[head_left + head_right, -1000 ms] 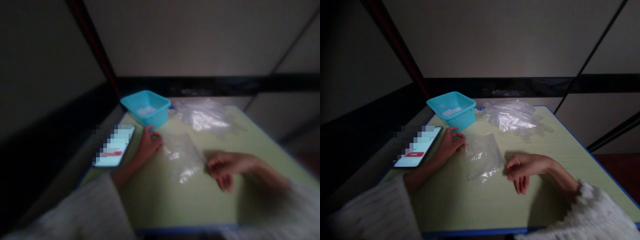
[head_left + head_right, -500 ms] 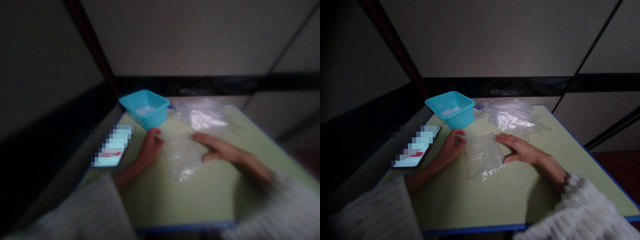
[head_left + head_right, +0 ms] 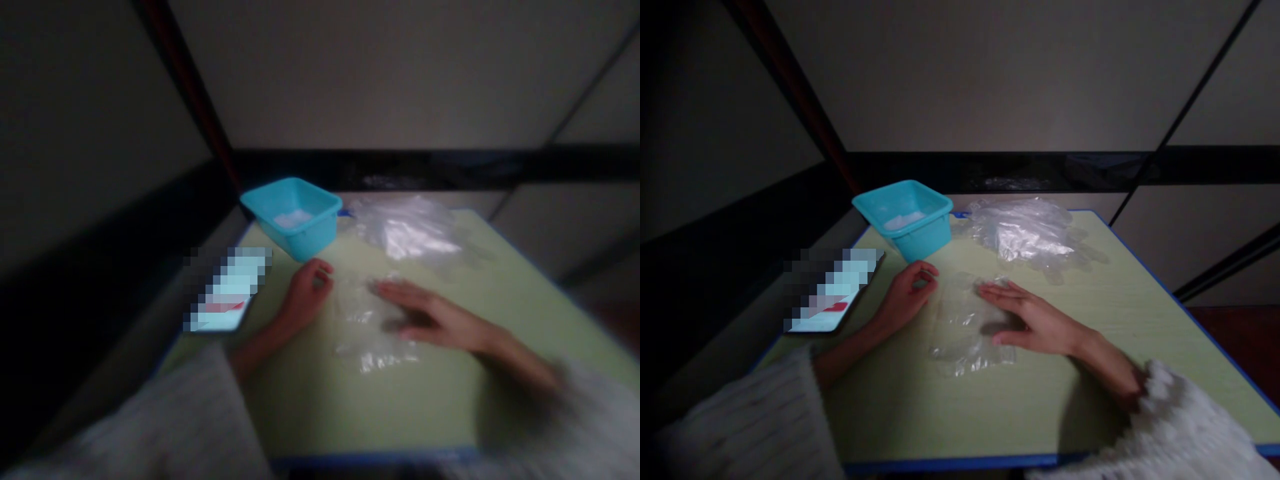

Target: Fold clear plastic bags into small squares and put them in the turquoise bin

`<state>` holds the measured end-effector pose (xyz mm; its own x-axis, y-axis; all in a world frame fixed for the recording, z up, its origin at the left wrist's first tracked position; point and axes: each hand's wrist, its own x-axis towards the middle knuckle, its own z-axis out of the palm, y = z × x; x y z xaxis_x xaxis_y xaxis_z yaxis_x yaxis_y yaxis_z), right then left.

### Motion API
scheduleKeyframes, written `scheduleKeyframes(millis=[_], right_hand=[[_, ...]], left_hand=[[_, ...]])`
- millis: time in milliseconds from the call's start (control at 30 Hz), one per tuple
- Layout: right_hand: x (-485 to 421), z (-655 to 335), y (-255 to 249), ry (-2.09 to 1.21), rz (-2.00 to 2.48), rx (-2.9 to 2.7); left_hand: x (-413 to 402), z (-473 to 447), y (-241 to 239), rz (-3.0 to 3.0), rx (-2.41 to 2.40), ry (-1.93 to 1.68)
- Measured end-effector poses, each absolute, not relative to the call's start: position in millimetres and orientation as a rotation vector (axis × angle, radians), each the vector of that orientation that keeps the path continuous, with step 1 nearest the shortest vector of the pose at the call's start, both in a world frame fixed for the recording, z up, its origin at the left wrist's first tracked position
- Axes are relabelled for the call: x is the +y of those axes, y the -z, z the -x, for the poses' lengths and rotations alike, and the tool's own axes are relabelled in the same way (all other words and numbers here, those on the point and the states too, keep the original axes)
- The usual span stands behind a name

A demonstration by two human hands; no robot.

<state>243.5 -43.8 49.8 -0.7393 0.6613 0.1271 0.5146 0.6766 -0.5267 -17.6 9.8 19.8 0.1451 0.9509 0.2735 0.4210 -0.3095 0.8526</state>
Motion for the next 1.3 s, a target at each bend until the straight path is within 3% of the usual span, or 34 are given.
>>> scheduleKeyframes(millis=[267, 767, 1133, 1300], right_hand=[[-43.1, -250.6, -38.6, -0.364, 1.048, -2.74], [-43.9, -256.0, -32.6, -0.247, 1.064, -2.725], [-54.6, -241.3, -25.8, -0.281, 0.922, -2.803], [-51.7, -243.6, -34.0, -0.512, 0.855, -2.656]], left_hand=[[6.4, 15.1, -21.8, -1.815, 1.225, -1.04], [5.8, 15.8, -21.2, -1.776, 1.218, -0.998], [5.3, 15.1, -21.7, -1.685, 1.195, -1.023], [0.1, 10.5, -27.8, -1.509, 1.006, -1.008]])
